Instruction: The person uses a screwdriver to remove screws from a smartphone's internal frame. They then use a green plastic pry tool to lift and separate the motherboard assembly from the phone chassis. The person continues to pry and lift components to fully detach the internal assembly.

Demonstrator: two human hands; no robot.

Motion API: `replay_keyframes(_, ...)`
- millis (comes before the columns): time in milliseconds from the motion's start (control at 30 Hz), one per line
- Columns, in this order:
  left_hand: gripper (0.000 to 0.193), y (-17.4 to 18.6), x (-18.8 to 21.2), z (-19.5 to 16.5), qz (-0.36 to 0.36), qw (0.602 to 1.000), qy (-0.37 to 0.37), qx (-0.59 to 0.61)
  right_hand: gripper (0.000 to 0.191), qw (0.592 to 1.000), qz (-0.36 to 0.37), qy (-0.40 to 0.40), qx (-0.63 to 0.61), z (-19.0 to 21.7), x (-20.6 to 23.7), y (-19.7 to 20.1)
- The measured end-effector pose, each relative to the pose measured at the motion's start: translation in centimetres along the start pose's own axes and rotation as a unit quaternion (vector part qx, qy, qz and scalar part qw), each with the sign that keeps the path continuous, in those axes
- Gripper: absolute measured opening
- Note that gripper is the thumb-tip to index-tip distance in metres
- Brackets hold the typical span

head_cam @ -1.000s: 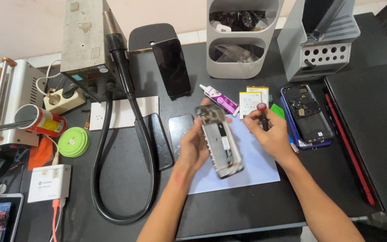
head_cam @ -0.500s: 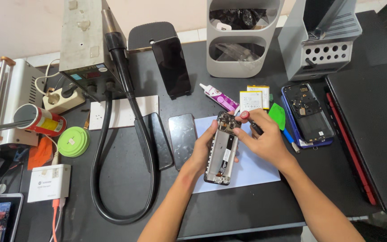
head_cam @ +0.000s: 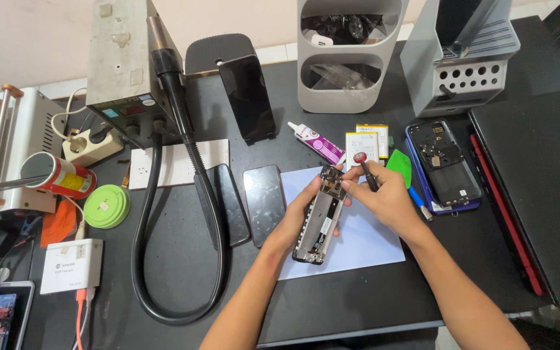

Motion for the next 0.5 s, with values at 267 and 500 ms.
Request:
replay_keyframes(267, 0.077, -0.5, 0.0, -0.5, -0.016, 0.999, -0.01, -0.046, 0.014, 0.996, 0.02, -0.058, -0.063, -0.4, 0.0, -0.1)
replay_keyframes(500, 0.079, -0.5, -0.2, -0.4, -0.015, 0.999, -0.015, -0.049, 0.017, 0.995, 0.016, -0.094, -0.039, -1.1, 0.1, 0.4)
Point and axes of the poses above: each hand's wrist, its own x-axis away from the middle knuckle, its own y-axis out of the back of the hand, z = x × y, the point moved 7 cm from there along -x, towards the middle knuckle, and after that the axes turned 5 degrees about z, right-handed, at the moved point
